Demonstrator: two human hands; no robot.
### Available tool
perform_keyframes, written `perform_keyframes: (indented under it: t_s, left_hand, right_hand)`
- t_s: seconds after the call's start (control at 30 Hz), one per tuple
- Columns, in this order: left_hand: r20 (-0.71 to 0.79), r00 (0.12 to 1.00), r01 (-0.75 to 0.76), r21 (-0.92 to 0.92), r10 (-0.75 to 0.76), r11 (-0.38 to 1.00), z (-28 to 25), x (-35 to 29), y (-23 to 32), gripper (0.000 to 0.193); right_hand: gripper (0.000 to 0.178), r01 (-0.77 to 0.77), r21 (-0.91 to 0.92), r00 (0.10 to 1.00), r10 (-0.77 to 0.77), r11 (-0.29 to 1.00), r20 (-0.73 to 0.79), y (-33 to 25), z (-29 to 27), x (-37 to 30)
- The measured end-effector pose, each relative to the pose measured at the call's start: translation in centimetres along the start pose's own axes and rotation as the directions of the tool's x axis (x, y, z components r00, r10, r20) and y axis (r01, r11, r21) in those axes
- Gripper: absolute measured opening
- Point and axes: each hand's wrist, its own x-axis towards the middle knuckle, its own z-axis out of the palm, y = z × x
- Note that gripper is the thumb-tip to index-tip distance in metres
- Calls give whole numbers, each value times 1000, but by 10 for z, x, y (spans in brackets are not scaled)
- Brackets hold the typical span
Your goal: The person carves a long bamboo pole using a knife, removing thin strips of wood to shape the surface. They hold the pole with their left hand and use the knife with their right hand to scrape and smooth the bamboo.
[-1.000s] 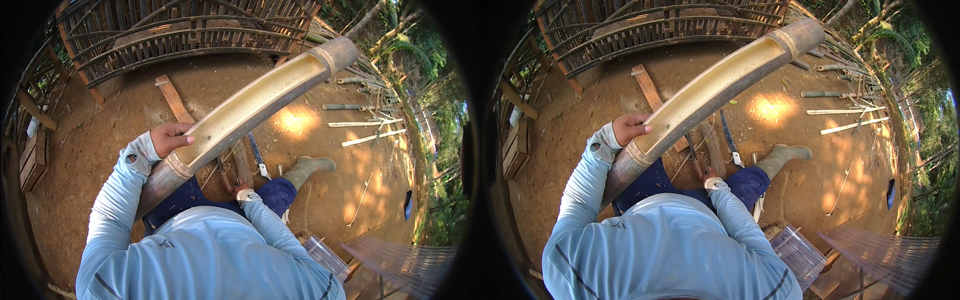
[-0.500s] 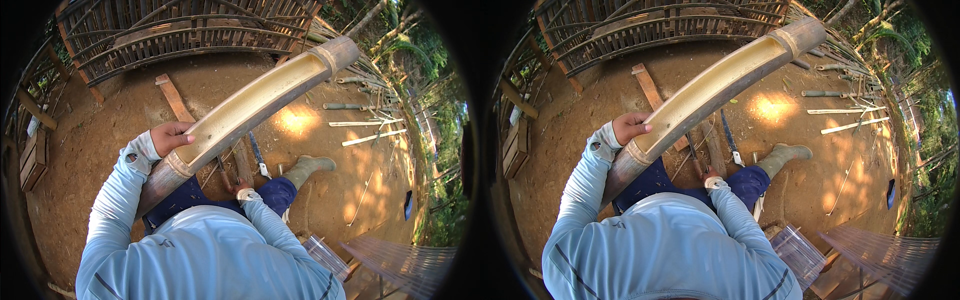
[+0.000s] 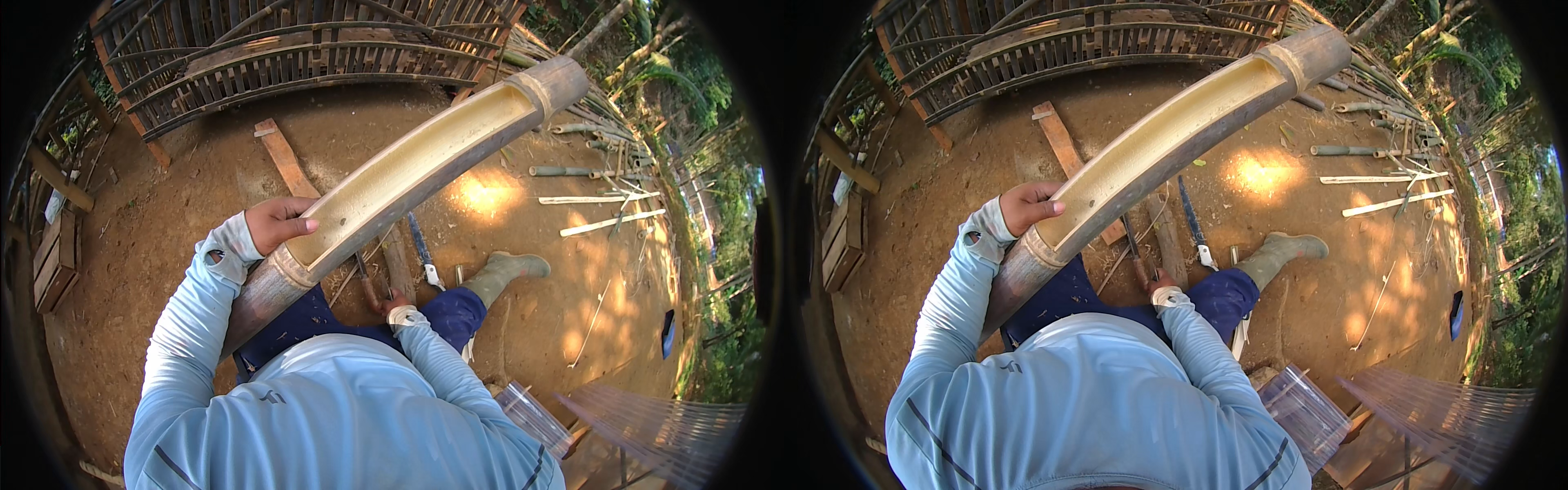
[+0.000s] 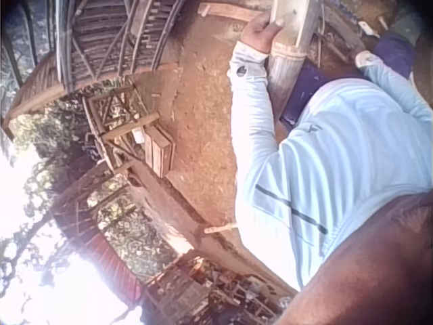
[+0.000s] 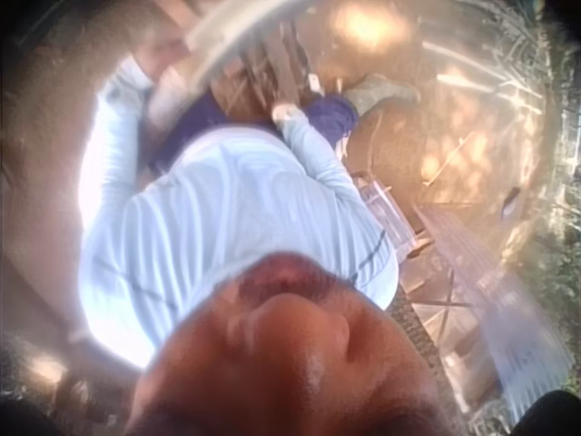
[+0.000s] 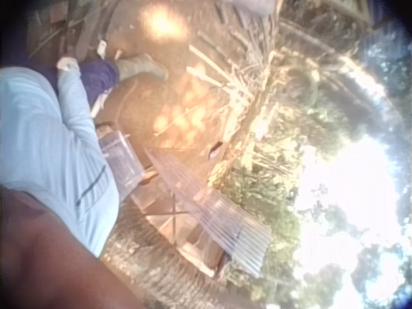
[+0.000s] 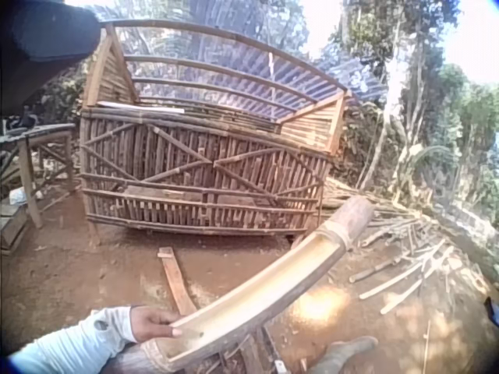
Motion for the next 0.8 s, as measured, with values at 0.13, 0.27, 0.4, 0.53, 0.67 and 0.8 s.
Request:
perform_keyframes:
  t_s: [0.13, 0.27, 0.4, 0.53, 0.67, 0.8]
  left_hand:
    - [-27, 1000, 6, 27, -5, 1000, -5, -5, -3, 52]
    - [16, 1000, -10, 12, 10, 1000, 4, 7, 3, 54]
    - [2, 1000, 13, 8, -13, 1000, 4, 6, 2, 54]
    - [-51, 996, 69, 35, -67, 997, -3, -7, 4, 51]
    - [-36, 998, 59, -10, -59, 998, -1, -1, 5, 51]
    - [-23, 996, 85, -96, -88, 992, 0, 1, 4, 51]
  right_hand:
    - [57, 4, -58, 999, -2, 998, 38, -14, 6, 0]
    - [53, 76, -101, 983, -92, 992, -161, 23, 4, 11]
    - [53, 66, -119, 986, -83, 991, -146, 23, 2, 10]
    - [54, 77, -161, 991, -93, 984, -91, -32, 8, -22]
    - [52, 34, -225, 999, -41, 974, -27, -43, 0, -28]
    - [50, 17, -295, 999, -1, 955, 53, -41, 11, -18]
